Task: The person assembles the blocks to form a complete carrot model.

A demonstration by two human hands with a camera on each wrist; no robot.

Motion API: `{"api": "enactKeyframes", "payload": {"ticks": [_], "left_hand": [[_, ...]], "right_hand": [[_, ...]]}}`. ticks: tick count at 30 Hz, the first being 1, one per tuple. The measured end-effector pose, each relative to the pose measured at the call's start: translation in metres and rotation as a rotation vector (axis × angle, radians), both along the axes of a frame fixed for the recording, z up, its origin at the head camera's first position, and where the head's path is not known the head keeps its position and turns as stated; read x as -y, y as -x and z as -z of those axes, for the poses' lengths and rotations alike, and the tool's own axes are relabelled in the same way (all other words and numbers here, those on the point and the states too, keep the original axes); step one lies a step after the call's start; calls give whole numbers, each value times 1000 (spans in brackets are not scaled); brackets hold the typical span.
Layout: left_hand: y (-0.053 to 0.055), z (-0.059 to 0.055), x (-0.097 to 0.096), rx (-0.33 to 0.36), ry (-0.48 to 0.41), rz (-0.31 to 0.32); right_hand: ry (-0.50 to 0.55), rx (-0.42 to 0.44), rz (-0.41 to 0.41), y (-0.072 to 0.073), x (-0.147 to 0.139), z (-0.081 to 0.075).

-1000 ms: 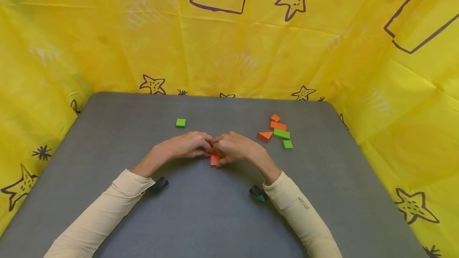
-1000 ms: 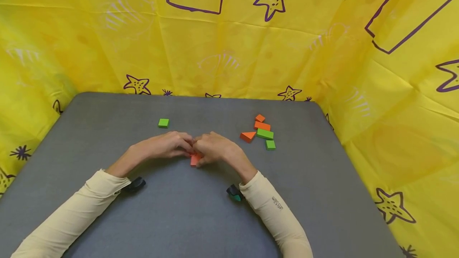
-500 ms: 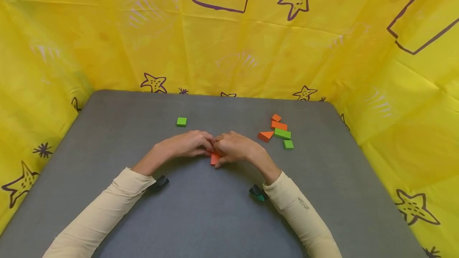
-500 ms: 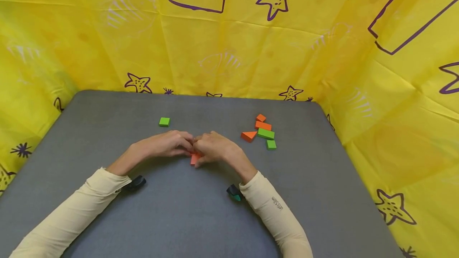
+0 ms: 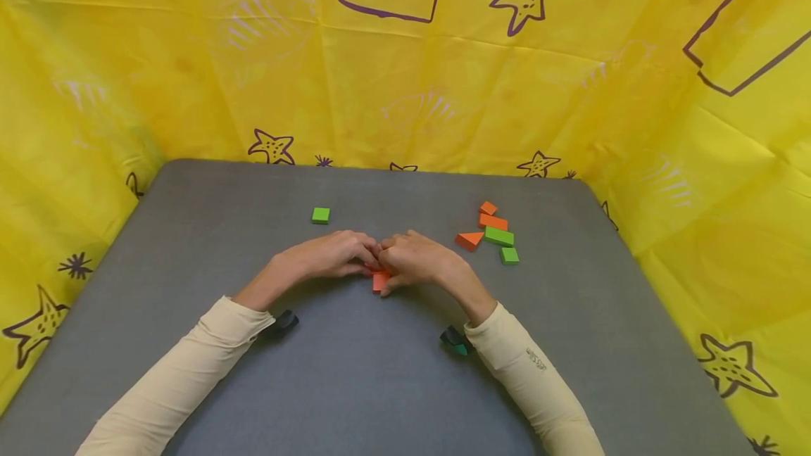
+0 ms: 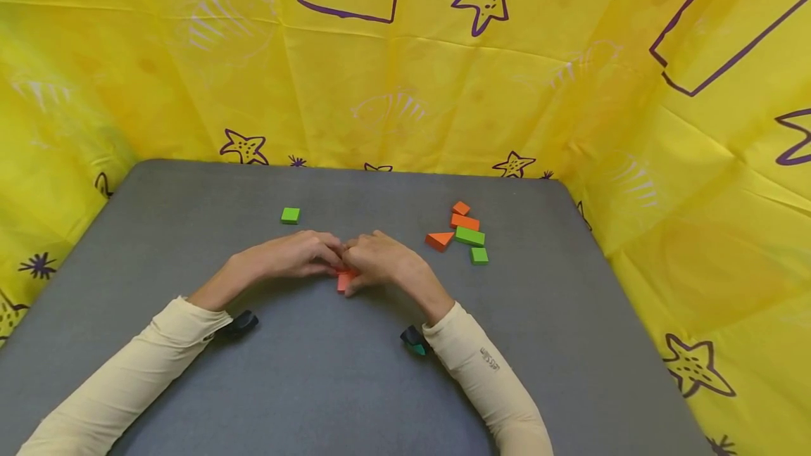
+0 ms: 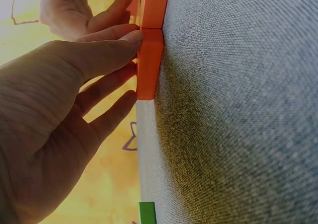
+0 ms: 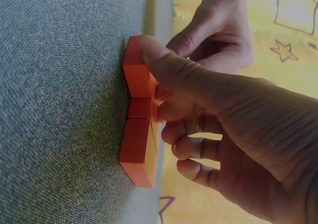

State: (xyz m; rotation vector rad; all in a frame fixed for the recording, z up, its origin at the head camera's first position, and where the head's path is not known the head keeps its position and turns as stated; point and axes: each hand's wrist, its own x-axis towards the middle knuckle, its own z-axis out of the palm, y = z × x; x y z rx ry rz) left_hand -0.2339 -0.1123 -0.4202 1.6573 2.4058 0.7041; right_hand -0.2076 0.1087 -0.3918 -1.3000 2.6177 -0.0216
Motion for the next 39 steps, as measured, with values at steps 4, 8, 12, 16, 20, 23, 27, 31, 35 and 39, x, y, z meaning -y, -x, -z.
{"api": "enactKeyframes", "payload": {"ticks": [4, 8, 12, 16, 20, 23, 27, 31, 35, 39], "left_hand": [[0, 0, 0, 12, 8, -9], [1, 0, -1, 5, 8, 0], [0, -1, -1, 10, 15, -5], [-1, -1, -1, -1, 26, -6], [0, -2, -1, -3, 24, -6], [-1, -2, -1, 10, 20, -9], [-1, -2, -1, 3, 3, -2], [-2, -1, -1, -22, 5, -4], [-2, -1, -1, -25, 37, -25], [-4, -3, -2, -11, 49, -41]], "right_hand": [[-6, 4, 6, 0, -1, 0], [-12, -2, 2, 1, -1, 1], [-7, -3, -2, 1, -2, 1], [-4, 2, -3, 1, -2, 2], [-7, 8, 1, 2, -2, 2], [-5, 15, 5, 2, -2, 2], [17, 46, 2, 4, -4, 1], [100, 109, 33, 9, -12, -5], [183, 68, 168, 19, -36, -16], [226, -67, 340, 34, -78, -26]]}}
